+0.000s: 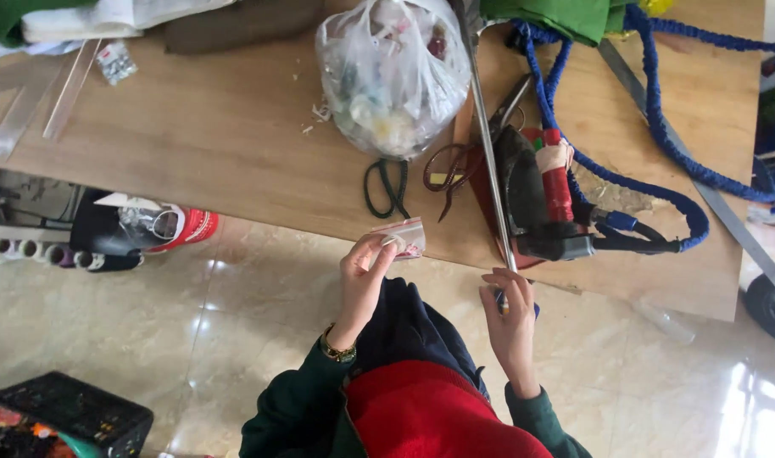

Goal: Cutting a small piece of fabric and then sorting small metal fasteners into a plastic bag on the floor.

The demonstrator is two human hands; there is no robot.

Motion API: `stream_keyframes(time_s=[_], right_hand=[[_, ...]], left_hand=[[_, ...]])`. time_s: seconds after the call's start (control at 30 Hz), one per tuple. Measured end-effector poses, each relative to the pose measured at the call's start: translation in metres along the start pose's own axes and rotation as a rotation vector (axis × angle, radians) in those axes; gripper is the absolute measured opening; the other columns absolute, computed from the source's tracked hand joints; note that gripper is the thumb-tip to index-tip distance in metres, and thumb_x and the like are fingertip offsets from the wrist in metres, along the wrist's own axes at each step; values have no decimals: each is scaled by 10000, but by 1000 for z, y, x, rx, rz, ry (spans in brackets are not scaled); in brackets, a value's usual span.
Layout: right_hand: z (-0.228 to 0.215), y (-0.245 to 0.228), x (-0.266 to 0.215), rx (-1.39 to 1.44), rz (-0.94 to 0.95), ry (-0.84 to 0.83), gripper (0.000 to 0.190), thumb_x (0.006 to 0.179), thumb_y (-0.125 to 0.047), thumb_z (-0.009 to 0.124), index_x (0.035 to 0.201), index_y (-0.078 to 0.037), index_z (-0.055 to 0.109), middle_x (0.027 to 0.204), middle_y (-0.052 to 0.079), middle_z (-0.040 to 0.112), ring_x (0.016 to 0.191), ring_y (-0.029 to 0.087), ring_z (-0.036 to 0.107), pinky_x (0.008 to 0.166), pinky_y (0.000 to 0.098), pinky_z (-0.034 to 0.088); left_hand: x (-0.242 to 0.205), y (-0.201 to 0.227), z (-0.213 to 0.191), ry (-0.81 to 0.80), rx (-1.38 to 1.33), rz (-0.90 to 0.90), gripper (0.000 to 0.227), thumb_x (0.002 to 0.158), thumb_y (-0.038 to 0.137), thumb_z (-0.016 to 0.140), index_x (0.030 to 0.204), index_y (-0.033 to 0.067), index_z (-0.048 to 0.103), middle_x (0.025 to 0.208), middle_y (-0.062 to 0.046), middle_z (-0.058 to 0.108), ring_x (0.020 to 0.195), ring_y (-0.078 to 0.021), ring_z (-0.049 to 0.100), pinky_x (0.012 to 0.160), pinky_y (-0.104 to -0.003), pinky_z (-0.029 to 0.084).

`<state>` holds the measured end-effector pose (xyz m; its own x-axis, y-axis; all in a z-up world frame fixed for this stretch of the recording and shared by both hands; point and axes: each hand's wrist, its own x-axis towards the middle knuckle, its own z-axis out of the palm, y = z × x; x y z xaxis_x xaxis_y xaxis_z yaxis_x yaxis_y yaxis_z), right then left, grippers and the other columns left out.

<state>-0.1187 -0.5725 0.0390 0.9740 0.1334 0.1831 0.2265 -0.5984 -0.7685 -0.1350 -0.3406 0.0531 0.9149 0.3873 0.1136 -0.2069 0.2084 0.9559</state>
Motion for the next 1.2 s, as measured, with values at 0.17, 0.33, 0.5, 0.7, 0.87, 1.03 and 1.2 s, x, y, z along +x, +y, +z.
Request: stream_keyframes(time_s=[0.17, 0.33, 0.5, 0.7, 0.87, 1.03, 1.2], right_hand=[[-5, 13, -5, 81, -157, -241, 231, 874, -51, 684, 1103, -67, 667, 1147, 37, 688, 849, 185, 622, 744, 299, 511], [-38, 79, -34, 162, -226, -617, 284, 803, -70, 747, 1082, -124, 751, 1061, 0, 775, 900, 148, 738, 816, 278, 578], [-111, 183, -49, 88, -228, -1004, 298, 892, -203, 717, 1174, -110, 738, 1099, 9, 797, 924, 144, 763, 823, 280, 605], [-168, 373, -63, -106, 101, -1192, 401, 917, -376, 636, 1248, -170, 732, 1162, -35, 771, 958, 106, 686, 838, 236, 534], [-176, 451, -102, -327, 69, -1635, 465, 1006, -437, 511, 1355, -153, 628, 1337, 19, 654, 1195, 170, 624, 1025, 290, 486], [-150, 455, -163, -489, 83, -1874, 451, 1055, -358, 462, 1463, -169, 491, 1496, 46, 497, 1344, 217, 514, 1153, 359, 408], [-123, 455, -223, 262, 131, -2230, 436, 1082, -366, 477, 1387, -66, 563, 1439, 74, 557, 1339, 211, 512, 1203, 332, 356]], left_hand=[[-29, -4, 8, 146, 21, 82, 152, 985, 105, 635, 1089, -2, 659, 1198, -105, 689, 1051, -188, 657, 944, -303, 545], [-71, -46, 50, 396, 66, 284, 187, 981, 66, 638, 1161, 18, 651, 1166, -87, 703, 1011, -189, 685, 869, -298, 592], [-152, -91, 144, 558, -103, 277, 189, 985, 23, 546, 1157, 8, 624, 1356, -136, 645, 1174, -209, 626, 1020, -303, 502], [-266, -130, 246, 874, 158, -45, 175, 945, 133, 649, 1021, -15, 703, 897, -41, 701, 787, -123, 612, 717, -250, 487], [-328, -148, 253, 1011, -42, -30, 194, 960, 46, 614, 1133, -28, 660, 968, -106, 717, 890, -193, 669, 844, -274, 516], [-356, -176, 239, 1111, 84, -116, 148, 956, 74, 635, 1053, -16, 699, 936, -48, 692, 862, -128, 586, 819, -239, 451], [-358, -200, 205, 982, -41, -122, 163, 920, 41, 616, 1004, -54, 719, 914, -141, 793, 856, -209, 738, 866, -277, 547]])
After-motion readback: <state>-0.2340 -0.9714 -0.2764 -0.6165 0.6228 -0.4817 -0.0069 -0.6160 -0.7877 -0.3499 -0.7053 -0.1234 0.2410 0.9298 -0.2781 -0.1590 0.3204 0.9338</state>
